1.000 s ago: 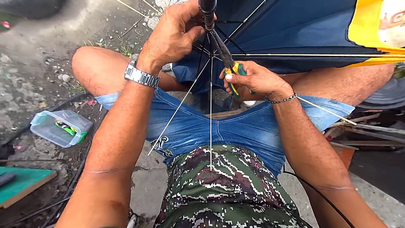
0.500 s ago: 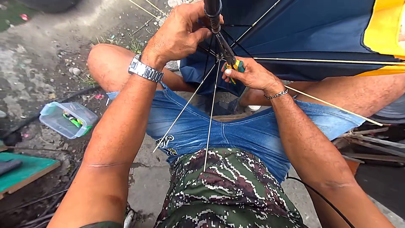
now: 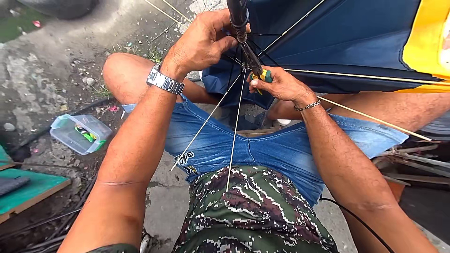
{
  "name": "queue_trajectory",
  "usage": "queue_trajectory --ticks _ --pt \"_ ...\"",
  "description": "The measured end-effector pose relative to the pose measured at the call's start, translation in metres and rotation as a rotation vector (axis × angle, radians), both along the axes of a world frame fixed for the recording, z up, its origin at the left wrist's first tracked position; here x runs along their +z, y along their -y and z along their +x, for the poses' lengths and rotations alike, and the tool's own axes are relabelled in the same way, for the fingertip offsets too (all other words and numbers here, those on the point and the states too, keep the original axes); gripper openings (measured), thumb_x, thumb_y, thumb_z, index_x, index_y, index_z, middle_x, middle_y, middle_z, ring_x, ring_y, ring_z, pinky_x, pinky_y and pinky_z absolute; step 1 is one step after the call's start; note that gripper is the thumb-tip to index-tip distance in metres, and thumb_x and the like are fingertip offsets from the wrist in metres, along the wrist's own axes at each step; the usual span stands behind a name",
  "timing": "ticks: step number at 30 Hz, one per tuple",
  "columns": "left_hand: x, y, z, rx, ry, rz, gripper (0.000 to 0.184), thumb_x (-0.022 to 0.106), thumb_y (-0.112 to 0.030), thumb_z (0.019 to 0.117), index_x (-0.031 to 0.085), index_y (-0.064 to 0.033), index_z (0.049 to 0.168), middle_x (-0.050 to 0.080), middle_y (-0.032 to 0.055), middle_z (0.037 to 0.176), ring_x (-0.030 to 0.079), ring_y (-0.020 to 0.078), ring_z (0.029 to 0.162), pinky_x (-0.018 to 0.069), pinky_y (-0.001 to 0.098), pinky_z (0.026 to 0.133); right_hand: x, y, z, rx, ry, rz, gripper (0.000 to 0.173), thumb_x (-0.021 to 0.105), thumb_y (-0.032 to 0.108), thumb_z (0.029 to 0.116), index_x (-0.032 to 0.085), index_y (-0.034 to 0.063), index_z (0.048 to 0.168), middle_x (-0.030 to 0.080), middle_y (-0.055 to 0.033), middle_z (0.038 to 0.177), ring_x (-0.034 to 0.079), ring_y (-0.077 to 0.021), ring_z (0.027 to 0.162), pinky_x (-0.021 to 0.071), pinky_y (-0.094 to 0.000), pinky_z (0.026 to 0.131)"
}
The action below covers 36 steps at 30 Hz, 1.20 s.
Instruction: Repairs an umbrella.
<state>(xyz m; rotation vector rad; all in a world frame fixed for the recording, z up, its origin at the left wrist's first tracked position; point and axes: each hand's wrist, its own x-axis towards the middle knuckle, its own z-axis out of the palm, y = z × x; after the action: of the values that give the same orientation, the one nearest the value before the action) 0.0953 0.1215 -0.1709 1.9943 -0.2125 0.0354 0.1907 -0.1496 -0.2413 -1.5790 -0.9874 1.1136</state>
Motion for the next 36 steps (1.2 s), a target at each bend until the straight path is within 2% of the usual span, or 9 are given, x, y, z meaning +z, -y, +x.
queue_trajectory --ticks 3,7,11,15,23,26,29,33,36 --pt "0.001 -0.001 -0.001 0.004 -0.006 -0.018 0.028 0.058 -0.006 0.1022 0.064 -0.0019 0.129 0.069 0.0057 0.128 0.067 0.0108 0.117 0.0561 0.0282 0.103 -0.001 0.0 -0.002 -0.02 -0.004 0.029 0.024 0.06 0.023 0.1038 0.064 0.0037 0.118 0.074 -0.004 0.097 0.072 -0.012 0.088 0.0611 -0.0294 0.083" --pt "-0.001 -0.002 -0.003 -0.011 0.012 -0.029 0.028 0.059 -0.007 0.1018 0.064 -0.0004 0.128 0.069 0.0071 0.128 0.066 0.0123 0.119 0.0552 0.0299 0.105 -0.001 -0.001 -0.003 -0.013 -0.02 0.02 0.025 0.061 0.021 0.1037 0.064 0.0028 0.121 0.075 -0.0057 0.101 0.074 -0.0138 0.093 0.062 -0.0307 0.086" --pt "-0.002 -0.002 -0.004 -0.016 0.016 -0.055 0.027 0.06 -0.005 0.1016 0.064 0.001 0.127 0.069 0.0083 0.128 0.066 0.0142 0.121 0.055 0.0312 0.107 -0.002 -0.001 -0.004 0.0 -0.023 0.034 0.025 0.061 0.02 0.1032 0.064 0.0022 0.12 0.075 -0.0056 0.099 0.073 -0.0132 0.09 0.0615 -0.0294 0.084" --pt "-0.003 -0.002 -0.007 -0.004 0.016 -0.039 0.028 0.06 -0.005 0.101 0.064 0.0002 0.128 0.068 0.009 0.13 0.066 0.0147 0.121 0.0553 0.0315 0.107 -0.001 -0.002 -0.005 0.005 -0.006 0.021 0.026 0.061 0.021 0.1036 0.064 0.0026 0.121 0.076 -0.006 0.102 0.074 -0.0135 0.092 0.0616 -0.0303 0.086" --pt "-0.004 -0.004 -0.011 -0.001 0.012 -0.062 0.027 0.059 -0.004 0.1009 0.065 0.0005 0.127 0.068 0.0092 0.13 0.065 0.0163 0.124 0.0548 0.0329 0.107 -0.001 -0.004 -0.006 0.007 -0.015 0.047 0.023 0.061 0.021 0.1033 0.065 0.0027 0.117 0.073 -0.0048 0.094 0.072 -0.0121 0.085 0.0615 -0.0287 0.079" --pt "-0.004 -0.005 -0.013 -0.006 0.01 -0.065 0.026 0.059 -0.003 0.1007 0.064 0.0001 0.126 0.068 0.0089 0.13 0.065 0.0164 0.123 0.0549 0.0336 0.107 -0.002 -0.006 -0.005 0.032 -0.028 0.062 0.022 0.061 0.022 0.1035 0.065 0.0026 0.113 0.071 -0.0036 0.092 0.07 -0.0106 0.082 0.0602 -0.0273 0.077" --pt "-0.004 -0.006 -0.015 -0.005 0.013 -0.054 0.027 0.059 -0.002 0.1002 0.064 0.0007 0.126 0.068 0.0096 0.13 0.064 0.0169 0.124 0.0538 0.0342 0.108 0.003 -0.008 -0.006 0.051 -0.038 0.034 0.02 0.06 0.026 0.1045 0.066 0.0068 0.103 0.069 0.001 0.084 0.066 -0.0062 0.075 0.0557 -0.0229 0.07" --pt "-0.005 -0.009 -0.019 0.014 0.03 -0.038 0.026 0.059 -0.002 0.1005 0.064 0.0012 0.126 0.068 0.0104 0.13 0.063 0.018 0.126 0.0526 0.0356 0.11 0.007 -0.013 -0.006 0.077 -0.061 -0.007 0.023 0.059 0.029 0.1048 0.066 0.0082 0.099 0.068 0.0008 0.077 0.067 -0.009 0.069 0.0583 -0.0263 0.066" --pt "-0.008 -0.014 -0.024 0.045 0.045 -0.032 0.027 0.059 -0.002 0.0994 0.066 0.001 0.126 0.069 0.01 0.129 0.065 0.0172 0.122 0.0538 0.0356 0.108 0.009 -0.02 -0.003 0.093 -0.033 -0.019 0.023 0.06 0.03 0.1039 0.065 0.0096 0.096 0.065 0.0017 0.074 0.063 -0.0075 0.065 0.0542 -0.0242 0.061"
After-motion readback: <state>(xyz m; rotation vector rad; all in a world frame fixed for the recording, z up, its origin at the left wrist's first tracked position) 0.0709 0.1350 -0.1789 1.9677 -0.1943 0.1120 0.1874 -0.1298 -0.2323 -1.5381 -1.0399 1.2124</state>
